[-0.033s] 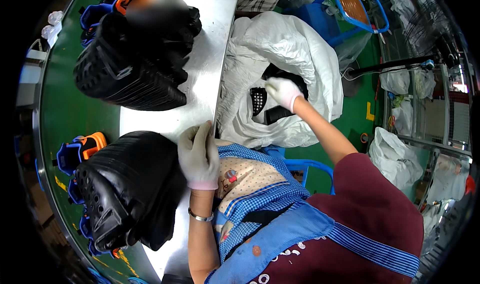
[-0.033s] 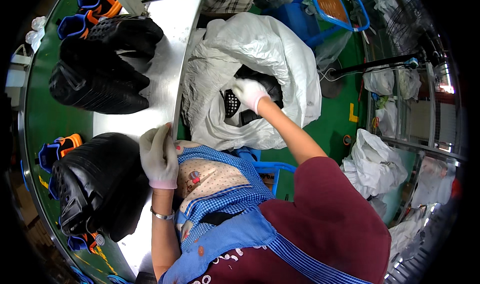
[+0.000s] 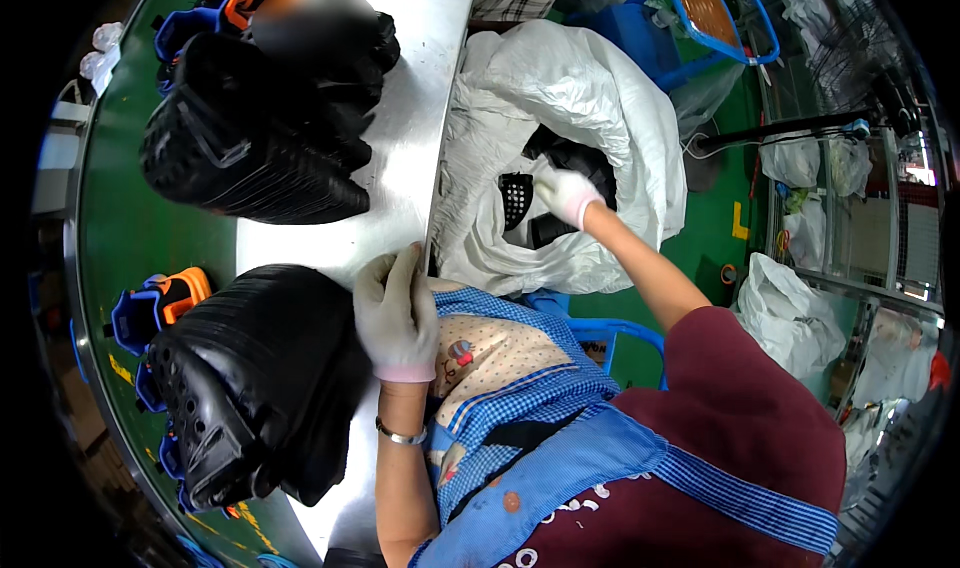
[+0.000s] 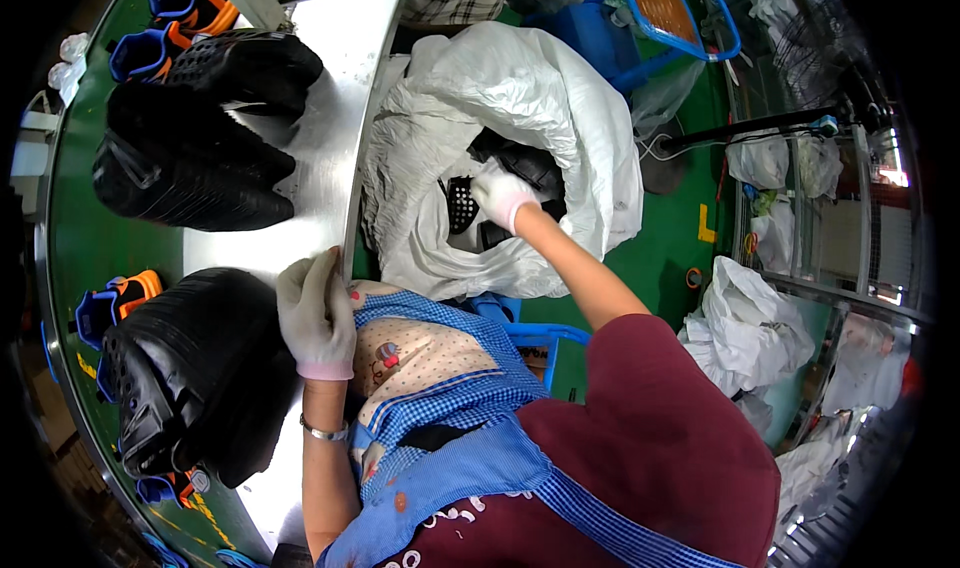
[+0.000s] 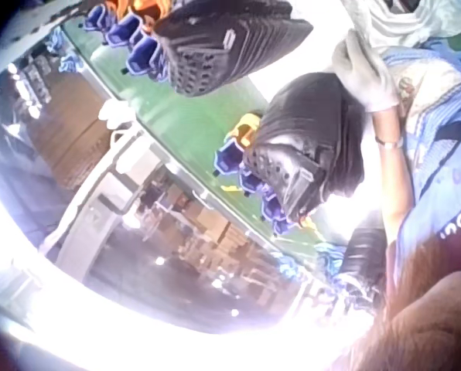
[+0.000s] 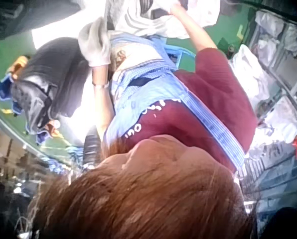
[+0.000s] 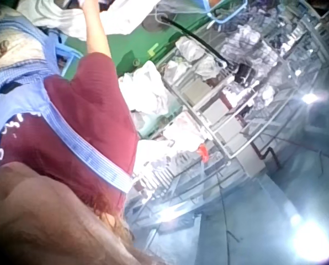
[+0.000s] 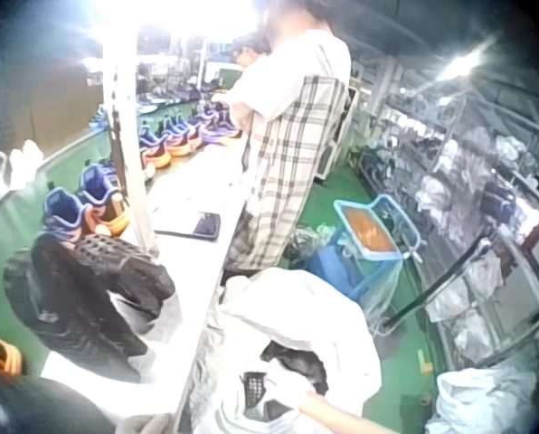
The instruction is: The person inserts black plastic shoe inserts into blue and orange slip-on shoes on a factory assembly line. They repeatedly pick up inserts from a white sack and place them into the shoes arranged on a green conveyor belt.
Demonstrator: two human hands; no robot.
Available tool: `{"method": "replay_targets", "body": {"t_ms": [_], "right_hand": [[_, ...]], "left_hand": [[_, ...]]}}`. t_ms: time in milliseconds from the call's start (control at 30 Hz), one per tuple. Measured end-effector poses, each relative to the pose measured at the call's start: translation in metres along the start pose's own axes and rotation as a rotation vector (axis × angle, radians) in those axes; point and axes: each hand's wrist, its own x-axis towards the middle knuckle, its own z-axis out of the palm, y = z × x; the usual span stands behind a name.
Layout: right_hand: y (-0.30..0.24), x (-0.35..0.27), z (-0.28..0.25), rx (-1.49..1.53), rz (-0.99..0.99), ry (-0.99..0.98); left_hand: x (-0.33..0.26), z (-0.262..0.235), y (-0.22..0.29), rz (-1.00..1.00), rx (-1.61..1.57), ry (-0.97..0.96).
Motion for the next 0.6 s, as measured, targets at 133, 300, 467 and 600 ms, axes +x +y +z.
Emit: {"method": "replay_targets", "body": {"t_ms": [133, 300, 467, 600], "right_hand": [[0.045, -0.040, 0.075, -0.143, -0.027, -0.332], [0.049, -0.091, 0.102, -0.212, 0.143, -0.839], [0.078, -0.116, 0.127, -0.186, 0.231, -0.752], [0.072, -0.082, 0.129, -0.001, 0.264, -0.141]], "left_hand": [[-0.001, -0.008, 0.005, -0.045, 0.105, -0.069], [0.008, -0.007, 0.013, -0.094, 0.118, -0.058], [0.016, -0.005, 0.015, -0.068, 0.177, -0.030], [0.014, -0.005, 0.018, -0.089, 0.182, -0.032]]}}
